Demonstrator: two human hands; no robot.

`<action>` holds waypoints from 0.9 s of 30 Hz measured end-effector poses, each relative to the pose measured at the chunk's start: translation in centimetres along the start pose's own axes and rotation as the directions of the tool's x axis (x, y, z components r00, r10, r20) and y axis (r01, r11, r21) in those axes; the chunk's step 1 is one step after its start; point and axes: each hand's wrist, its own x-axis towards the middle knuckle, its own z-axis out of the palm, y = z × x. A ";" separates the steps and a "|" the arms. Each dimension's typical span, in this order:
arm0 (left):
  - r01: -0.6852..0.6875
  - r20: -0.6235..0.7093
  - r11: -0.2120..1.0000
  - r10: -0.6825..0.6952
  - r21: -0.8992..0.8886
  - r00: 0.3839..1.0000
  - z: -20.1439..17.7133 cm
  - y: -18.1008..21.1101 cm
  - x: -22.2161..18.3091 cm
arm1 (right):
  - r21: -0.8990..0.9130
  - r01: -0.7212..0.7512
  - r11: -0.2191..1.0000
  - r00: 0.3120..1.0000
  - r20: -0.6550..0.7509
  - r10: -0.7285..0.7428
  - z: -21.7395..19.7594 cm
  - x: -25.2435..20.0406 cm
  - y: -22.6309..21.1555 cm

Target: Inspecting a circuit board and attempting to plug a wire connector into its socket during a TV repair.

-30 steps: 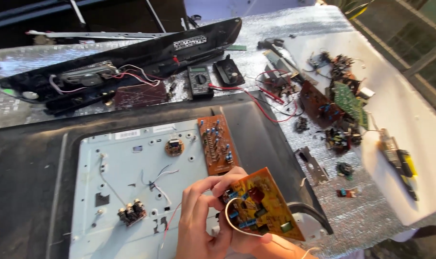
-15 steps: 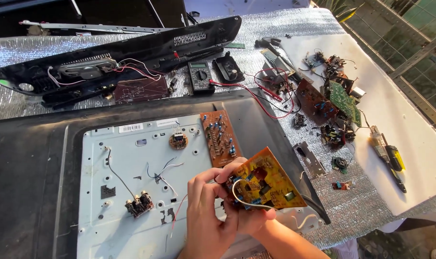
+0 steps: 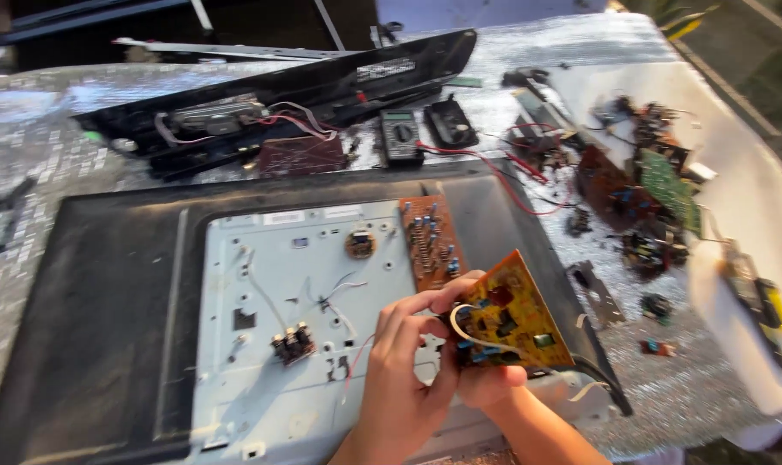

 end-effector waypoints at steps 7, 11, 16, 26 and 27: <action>-0.002 0.082 0.999 0.006 -0.051 0.997 0.1 -0.4 0.0 | 0.022 -0.167 0.986 0.985 -0.036 0.168 -0.3 -0.5 -1.1; -0.013 -0.009 0.994 0.014 0.108 1.000 1.4 -0.9 -0.4 | -0.396 0.074 0.915 0.988 0.153 -0.014 -0.8 1.4 -3.7; -0.032 -0.036 0.966 0.042 0.256 0.998 2.8 -3.5 -1.6 | -0.374 0.105 0.921 0.987 0.154 -0.049 -1.7 2.0 -4.5; 0.033 -0.066 0.975 -0.019 0.218 0.998 3.4 -1.7 -1.3 | -0.293 0.004 0.956 0.977 0.203 0.058 -2.5 2.1 -4.4; 0.005 -0.057 0.989 0.003 0.148 0.998 3.1 -1.4 -1.3 | -0.314 -0.014 0.949 0.976 0.202 0.081 -2.2 1.9 -4.0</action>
